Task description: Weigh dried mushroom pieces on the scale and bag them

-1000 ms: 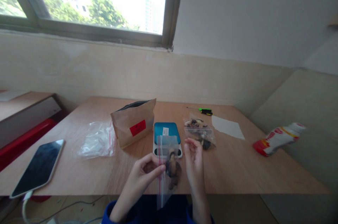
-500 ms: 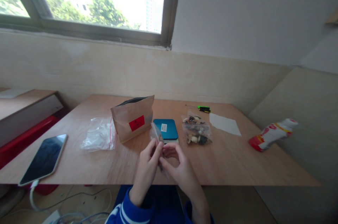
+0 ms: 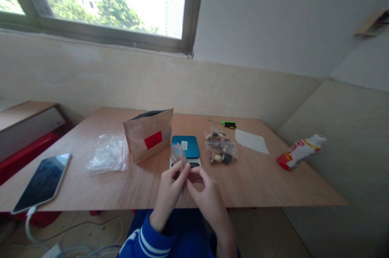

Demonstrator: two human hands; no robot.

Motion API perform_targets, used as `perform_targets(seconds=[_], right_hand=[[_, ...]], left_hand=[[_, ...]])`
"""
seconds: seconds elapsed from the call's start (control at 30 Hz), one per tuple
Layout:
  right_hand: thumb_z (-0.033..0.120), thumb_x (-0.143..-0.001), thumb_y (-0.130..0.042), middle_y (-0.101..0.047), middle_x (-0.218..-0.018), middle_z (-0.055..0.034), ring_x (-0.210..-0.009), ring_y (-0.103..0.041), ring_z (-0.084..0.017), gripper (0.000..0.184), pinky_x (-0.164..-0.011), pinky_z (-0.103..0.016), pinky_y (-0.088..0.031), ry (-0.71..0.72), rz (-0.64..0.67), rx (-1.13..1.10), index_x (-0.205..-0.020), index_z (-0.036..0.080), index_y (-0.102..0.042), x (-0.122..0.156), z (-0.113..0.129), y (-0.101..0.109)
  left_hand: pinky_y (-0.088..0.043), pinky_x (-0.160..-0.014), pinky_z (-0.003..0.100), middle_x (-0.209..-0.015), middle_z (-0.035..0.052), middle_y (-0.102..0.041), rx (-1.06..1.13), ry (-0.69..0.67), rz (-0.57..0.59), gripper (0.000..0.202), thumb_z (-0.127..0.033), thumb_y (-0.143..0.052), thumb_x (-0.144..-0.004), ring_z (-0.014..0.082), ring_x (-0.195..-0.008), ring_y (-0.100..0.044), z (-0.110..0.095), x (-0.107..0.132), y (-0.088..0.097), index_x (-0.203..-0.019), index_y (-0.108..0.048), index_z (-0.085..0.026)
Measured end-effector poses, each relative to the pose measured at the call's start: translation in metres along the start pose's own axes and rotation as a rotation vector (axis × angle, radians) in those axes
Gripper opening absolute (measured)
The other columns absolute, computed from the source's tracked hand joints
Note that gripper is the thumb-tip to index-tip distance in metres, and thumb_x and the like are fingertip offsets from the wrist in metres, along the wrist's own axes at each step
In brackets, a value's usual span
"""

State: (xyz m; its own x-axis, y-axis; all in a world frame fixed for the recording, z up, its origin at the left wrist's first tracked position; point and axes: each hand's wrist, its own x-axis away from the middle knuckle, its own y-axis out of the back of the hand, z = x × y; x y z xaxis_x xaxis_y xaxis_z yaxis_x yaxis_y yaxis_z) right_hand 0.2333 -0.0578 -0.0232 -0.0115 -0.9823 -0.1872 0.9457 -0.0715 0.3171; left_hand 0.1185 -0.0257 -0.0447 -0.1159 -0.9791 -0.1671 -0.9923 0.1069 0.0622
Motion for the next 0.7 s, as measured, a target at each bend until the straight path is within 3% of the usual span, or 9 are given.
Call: perform_targets(seconds=[0.23,0.33,0.43,0.57,0.7], right_hand=[[0.027,-0.088,-0.055,-0.071,-0.091,-0.0058,-0.084,-0.069,-0.019,0.012,-0.075,-0.028,-0.054,0.045,-0.015,0.035,-0.094,0.019,-0.061,-0.002,0.004,-0.014],[0.029,-0.089,-0.055,-0.071,-0.086,-0.0047,-0.08,-0.07,-0.019,0.011,-0.072,-0.027,-0.055,0.05,-0.002,0.004,-0.088,0.02,-0.061,-0.004,0.002,-0.016],[0.03,-0.09,-0.054,-0.071,-0.081,-0.0035,-0.075,-0.07,-0.018,0.014,-0.069,-0.027,-0.055,0.041,0.048,-0.058,-0.084,0.02,-0.061,-0.005,0.0,-0.015],[0.031,-0.092,-0.052,-0.071,-0.09,-0.0048,-0.083,-0.069,-0.019,0.018,-0.076,-0.028,-0.055,0.057,0.117,-0.087,-0.09,0.02,-0.065,-0.006,-0.002,-0.014],[0.029,-0.09,-0.053,-0.072,-0.085,-0.0051,-0.079,-0.069,-0.018,0.018,-0.075,-0.027,-0.054,0.069,0.095,-0.069,-0.083,0.018,-0.067,-0.008,-0.005,-0.016]], left_hand=[[-0.037,-0.06,0.023,-0.067,-0.0012,-0.054,0.031,-0.006,-0.056,0.037,-0.048,-0.047,-0.089,0.0133,-0.065,-0.048,0.0,0.003,0.006,-0.069,-0.053,-0.017],[-0.038,-0.057,0.023,-0.068,0.0002,-0.057,0.016,0.01,-0.054,0.039,-0.049,-0.044,-0.089,0.0139,-0.063,-0.049,0.0,0.004,0.009,-0.069,-0.054,-0.018],[-0.037,-0.055,0.023,-0.065,-0.0006,-0.054,-0.018,0.01,-0.033,0.038,-0.049,-0.046,-0.089,0.013,-0.06,-0.048,0.001,0.005,0.012,-0.067,-0.052,-0.018],[-0.033,-0.051,0.022,-0.058,-0.0036,-0.043,-0.036,0.02,-0.043,0.041,-0.051,-0.047,-0.088,0.0113,-0.055,-0.042,0.004,0.005,0.02,-0.063,-0.046,-0.019],[-0.033,-0.051,0.022,-0.057,-0.0046,-0.041,-0.072,0.009,-0.012,0.038,-0.047,-0.049,-0.088,0.0102,-0.054,-0.041,0.007,0.004,0.024,-0.063,-0.044,-0.019]])
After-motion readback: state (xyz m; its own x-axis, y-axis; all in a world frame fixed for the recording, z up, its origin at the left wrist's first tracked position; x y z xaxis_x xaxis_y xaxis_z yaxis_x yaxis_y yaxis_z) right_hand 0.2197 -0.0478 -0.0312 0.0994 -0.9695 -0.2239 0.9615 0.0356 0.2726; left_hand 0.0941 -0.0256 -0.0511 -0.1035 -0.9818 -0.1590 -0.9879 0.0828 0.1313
